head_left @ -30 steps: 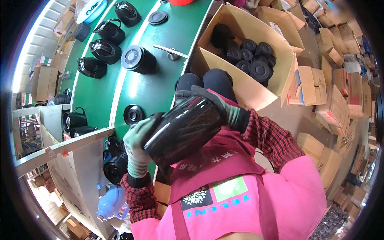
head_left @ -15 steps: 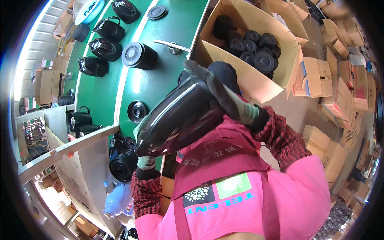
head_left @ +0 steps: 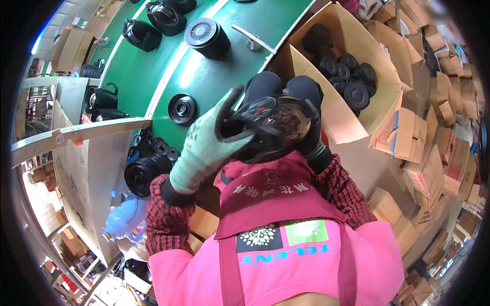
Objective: The person repeatedly picks up black kettles and lids from a green workbench, inserts a metal component into the kettle, and secures the lid. The person handles the items one at a time and places the finished kettles back on the table.
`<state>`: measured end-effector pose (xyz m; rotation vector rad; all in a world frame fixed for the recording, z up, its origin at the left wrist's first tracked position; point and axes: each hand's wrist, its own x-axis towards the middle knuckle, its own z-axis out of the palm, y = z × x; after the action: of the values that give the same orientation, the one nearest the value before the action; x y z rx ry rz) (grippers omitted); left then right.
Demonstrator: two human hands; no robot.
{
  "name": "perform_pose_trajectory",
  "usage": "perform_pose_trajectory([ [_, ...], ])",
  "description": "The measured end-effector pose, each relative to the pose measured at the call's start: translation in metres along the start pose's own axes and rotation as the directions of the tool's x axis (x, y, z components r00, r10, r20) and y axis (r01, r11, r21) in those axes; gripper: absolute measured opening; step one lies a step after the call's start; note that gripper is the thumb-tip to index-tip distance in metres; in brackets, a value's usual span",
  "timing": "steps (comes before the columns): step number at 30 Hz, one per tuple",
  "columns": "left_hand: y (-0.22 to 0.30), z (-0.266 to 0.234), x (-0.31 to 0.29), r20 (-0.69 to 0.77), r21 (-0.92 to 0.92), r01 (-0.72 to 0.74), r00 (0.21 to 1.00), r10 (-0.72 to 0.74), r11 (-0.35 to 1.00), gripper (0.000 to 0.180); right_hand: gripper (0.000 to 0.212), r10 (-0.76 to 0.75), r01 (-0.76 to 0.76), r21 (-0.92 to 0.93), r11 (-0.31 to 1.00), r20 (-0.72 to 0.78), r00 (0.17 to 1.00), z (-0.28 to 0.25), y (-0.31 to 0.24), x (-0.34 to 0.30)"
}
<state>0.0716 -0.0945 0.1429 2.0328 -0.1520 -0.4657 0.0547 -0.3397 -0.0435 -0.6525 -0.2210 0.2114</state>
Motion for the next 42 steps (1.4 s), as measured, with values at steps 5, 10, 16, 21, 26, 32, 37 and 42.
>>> perform_pose_trajectory([
  [5, -0.004, 0.051, -0.017, -0.374, 0.248, -0.565, 0.694, 0.616, 0.787, 0.074, 0.057, 0.142, -0.146, -0.111, 0.983, -0.037, 0.989, -0.039, 0.009, -0.007],
  [10, -0.009, 0.056, -0.016, -0.368, 0.677, -0.376, 0.573, 0.733, 0.633, 0.053, 0.052, 0.003, 0.062, -0.760, 0.647, 0.084, 0.996, 0.008, -0.018, 0.015],
  [16, 0.004, 0.072, -0.025, -0.381, 0.717, -0.313, 0.572, 0.726, 0.623, 0.055, 0.054, -0.010, 0.060, -0.808, 0.586, 0.067, 0.998, 0.044, -0.026, 0.000],
  [21, 0.002, 0.078, -0.022, -0.431, 0.631, -0.379, 0.554, 0.712, 0.677, 0.050, 0.056, 0.015, 0.038, -0.826, 0.562, 0.057, 0.998, 0.050, -0.032, -0.005],
  [26, -0.007, 0.082, -0.013, -0.421, 0.574, -0.441, 0.564, 0.710, 0.690, 0.047, 0.059, 0.030, 0.013, -0.836, 0.549, 0.036, 0.999, 0.048, -0.030, -0.004],
  [32, -0.006, 0.083, -0.009, -0.406, 0.452, -0.359, 0.732, 0.547, 0.817, 0.066, 0.061, 0.175, -0.220, -0.785, 0.580, -0.143, 0.974, 0.001, -0.036, -0.005],
  [37, -0.002, 0.087, -0.004, -0.482, 0.497, -0.272, 0.703, 0.523, 0.824, 0.075, 0.067, 0.214, -0.420, -0.733, 0.535, -0.363, 0.907, -0.054, -0.018, -0.033],
  [42, -0.008, 0.086, 0.005, -0.450, 0.618, -0.249, 0.667, 0.594, 0.746, 0.058, 0.058, 0.337, -0.283, 0.191, 0.940, -0.382, 0.861, -0.009, -0.029, -0.013],
])
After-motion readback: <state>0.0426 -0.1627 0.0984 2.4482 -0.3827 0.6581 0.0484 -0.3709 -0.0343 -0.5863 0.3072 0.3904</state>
